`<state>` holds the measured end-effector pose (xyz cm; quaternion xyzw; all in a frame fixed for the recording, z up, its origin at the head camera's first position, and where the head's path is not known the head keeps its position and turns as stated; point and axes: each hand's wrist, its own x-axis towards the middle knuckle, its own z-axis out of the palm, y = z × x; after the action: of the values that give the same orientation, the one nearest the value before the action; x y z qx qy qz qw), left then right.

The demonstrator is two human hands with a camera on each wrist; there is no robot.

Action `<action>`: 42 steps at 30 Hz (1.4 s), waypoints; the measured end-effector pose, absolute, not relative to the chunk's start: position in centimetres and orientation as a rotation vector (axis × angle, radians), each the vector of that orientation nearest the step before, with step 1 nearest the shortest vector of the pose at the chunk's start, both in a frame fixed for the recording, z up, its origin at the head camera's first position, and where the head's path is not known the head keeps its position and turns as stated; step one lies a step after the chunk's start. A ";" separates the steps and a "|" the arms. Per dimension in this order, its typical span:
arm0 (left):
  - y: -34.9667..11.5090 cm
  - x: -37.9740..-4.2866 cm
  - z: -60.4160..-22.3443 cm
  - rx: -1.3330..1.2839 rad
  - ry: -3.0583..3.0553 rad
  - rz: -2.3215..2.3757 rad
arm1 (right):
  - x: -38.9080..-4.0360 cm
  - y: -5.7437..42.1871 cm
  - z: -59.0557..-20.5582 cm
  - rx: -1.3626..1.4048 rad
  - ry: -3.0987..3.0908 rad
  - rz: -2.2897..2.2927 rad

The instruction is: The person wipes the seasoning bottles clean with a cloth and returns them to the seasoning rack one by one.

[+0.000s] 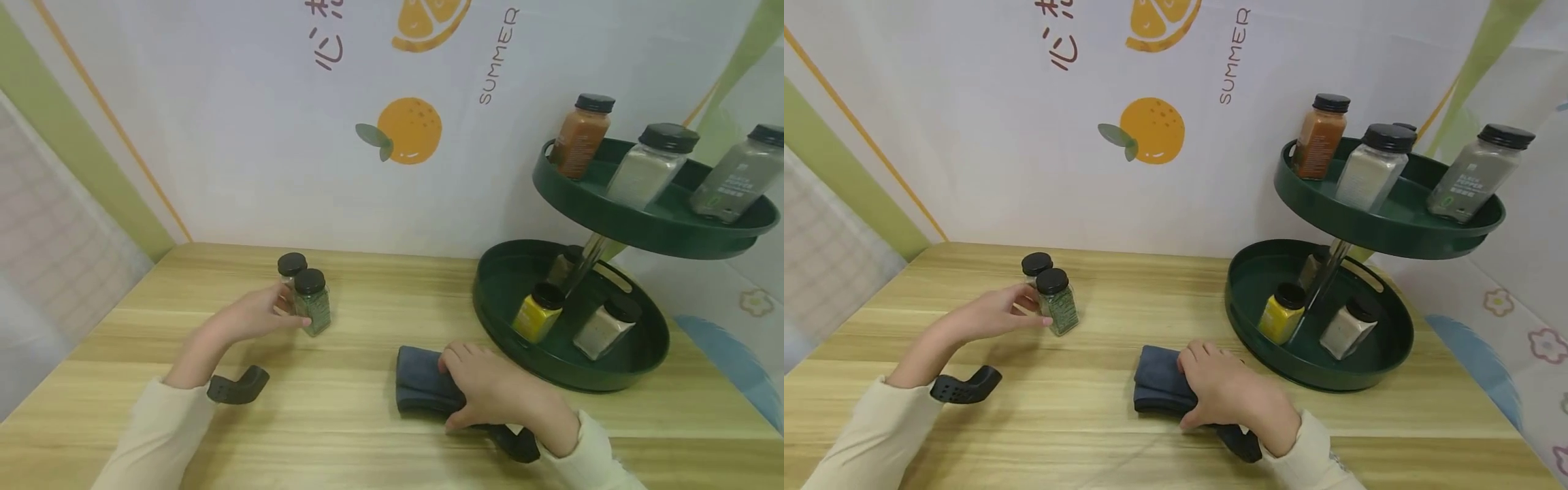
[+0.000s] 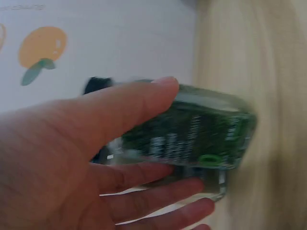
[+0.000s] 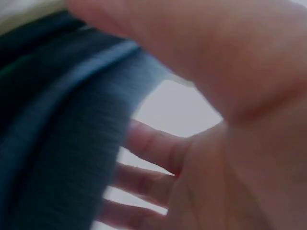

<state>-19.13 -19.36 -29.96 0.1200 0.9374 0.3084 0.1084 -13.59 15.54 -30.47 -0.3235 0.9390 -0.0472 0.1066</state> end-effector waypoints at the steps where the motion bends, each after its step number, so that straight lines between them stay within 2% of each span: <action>1: -19.2 -19.3 -30.3 0.354 2.754 0.919 | -13.6 15.4 -30.7 -0.952 2.782 -0.109; 8: -18.1 -19.9 -31.4 0.302 2.795 0.978 | -13.5 14.5 -31.6 -0.873 2.831 0.104; 16: -17.7 -20.3 -32.7 0.294 2.832 1.052 | -13.9 14.5 -32.2 -0.986 2.924 0.023; 23: -17.8 -20.3 -32.9 0.336 2.842 1.072 | -14.3 14.3 -32.5 -0.979 2.974 0.031; 33: -17.3 -20.4 -32.9 0.362 2.802 1.172 | -15.5 15.8 -30.6 -0.755 2.896 -0.355; 42: -13.3 -18.8 -31.7 0.476 2.800 1.215 | -15.6 17.2 -28.6 -0.778 2.855 -0.943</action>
<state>-18.78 -13.27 -31.68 0.1540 0.9060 0.3933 0.0261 -15.64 17.16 -28.64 -0.2505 0.9192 -0.3035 0.0181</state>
